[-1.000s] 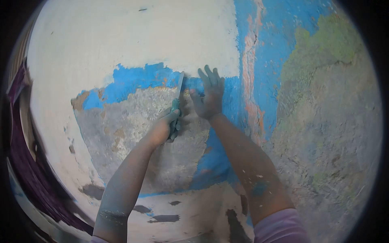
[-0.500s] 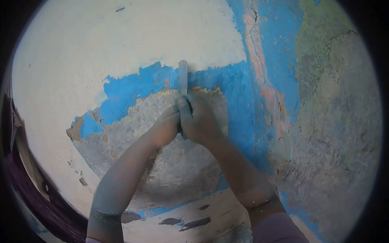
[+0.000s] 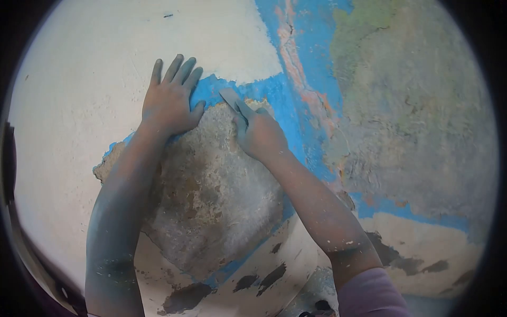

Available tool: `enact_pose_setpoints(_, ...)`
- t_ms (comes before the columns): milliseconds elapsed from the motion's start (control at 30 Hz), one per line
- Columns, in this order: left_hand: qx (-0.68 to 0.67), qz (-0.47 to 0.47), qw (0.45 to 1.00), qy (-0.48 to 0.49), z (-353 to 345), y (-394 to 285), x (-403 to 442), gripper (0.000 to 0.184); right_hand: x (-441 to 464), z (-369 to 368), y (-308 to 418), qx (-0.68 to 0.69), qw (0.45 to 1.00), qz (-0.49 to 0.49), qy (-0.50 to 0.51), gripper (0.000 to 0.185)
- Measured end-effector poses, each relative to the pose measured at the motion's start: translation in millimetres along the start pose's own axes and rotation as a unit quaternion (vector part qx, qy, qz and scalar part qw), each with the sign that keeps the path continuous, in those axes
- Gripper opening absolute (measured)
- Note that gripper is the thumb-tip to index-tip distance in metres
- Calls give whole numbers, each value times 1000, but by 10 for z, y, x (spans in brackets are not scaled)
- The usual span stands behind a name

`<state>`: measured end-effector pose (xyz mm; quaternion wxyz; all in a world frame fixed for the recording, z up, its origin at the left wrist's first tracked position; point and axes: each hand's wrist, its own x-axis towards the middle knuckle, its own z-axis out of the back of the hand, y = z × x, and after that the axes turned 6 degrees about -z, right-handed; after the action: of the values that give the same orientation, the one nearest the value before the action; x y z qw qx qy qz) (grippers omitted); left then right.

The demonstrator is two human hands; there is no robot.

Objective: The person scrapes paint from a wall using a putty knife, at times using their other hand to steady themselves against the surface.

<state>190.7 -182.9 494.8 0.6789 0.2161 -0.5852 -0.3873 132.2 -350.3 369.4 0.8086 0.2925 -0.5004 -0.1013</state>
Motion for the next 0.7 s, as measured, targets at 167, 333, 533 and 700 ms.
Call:
enact_pose_setpoints(167, 26, -22, 999, 36, -1, -72, 32, 73, 290, 23, 144, -15, 999, -41, -20, 43)
enact_pose_setpoints(333, 28, -7, 999, 45, -33, -167, 35, 73, 53, 33, 159, -53, 997, -53, 16, 44)
enact_pose_setpoints(533, 28, -5, 999, 45, -153, -284, 202, 70, 299, 378, 274, -75, 989, -74, 100, 43)
enact_pose_setpoints(700, 22, 5, 999, 42, -208, -375, 257, 70, 180, 273, 134, -103, 987, -69, 101, 44)
